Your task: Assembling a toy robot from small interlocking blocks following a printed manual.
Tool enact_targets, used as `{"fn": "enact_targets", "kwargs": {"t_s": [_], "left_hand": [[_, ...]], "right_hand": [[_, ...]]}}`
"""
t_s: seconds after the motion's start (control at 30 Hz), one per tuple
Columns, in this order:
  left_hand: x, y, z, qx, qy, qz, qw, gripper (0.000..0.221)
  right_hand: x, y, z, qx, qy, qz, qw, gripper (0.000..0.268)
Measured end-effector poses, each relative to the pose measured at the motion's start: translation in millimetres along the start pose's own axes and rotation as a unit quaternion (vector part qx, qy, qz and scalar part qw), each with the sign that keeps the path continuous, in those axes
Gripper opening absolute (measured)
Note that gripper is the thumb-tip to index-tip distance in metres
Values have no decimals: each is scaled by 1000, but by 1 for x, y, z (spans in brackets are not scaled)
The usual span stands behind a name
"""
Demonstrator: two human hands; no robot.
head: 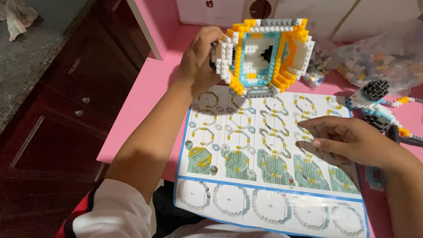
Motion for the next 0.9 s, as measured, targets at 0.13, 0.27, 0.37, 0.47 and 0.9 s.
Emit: {"fn": "enact_targets", "kwargs": {"t_s": [0.13, 0.27, 0.37, 0.47, 0.9], "left_hand": [[0, 4, 3, 5, 24, -5, 1000, 59], [2, 6, 3, 6, 15, -7, 1000, 57], [4, 7, 2, 3, -21, 5, 1000, 62], [1, 14, 17, 13, -95, 36, 995, 82], [-1, 7, 13, -131, -261, 27, 956, 94]], "right_hand": [[-1, -4, 1, -52, 25, -20, 998, 47], [0, -4, 0, -63, 21, -16, 998, 48], [0, -2, -2, -42, 15, -12, 999, 48], [1, -3, -2, -15, -3, -7, 1000, 46], [4, -7, -9, -46, -22, -5, 999, 48]]}}
Point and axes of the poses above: each hand's wrist, its own x-axis towards the middle knuckle, its own y-axis out of the palm, z = x × y, the point moved 9 cm from there along x, towards the middle knuckle, and after that the axes turned 8 degrees about x, right-handed, at the moved point
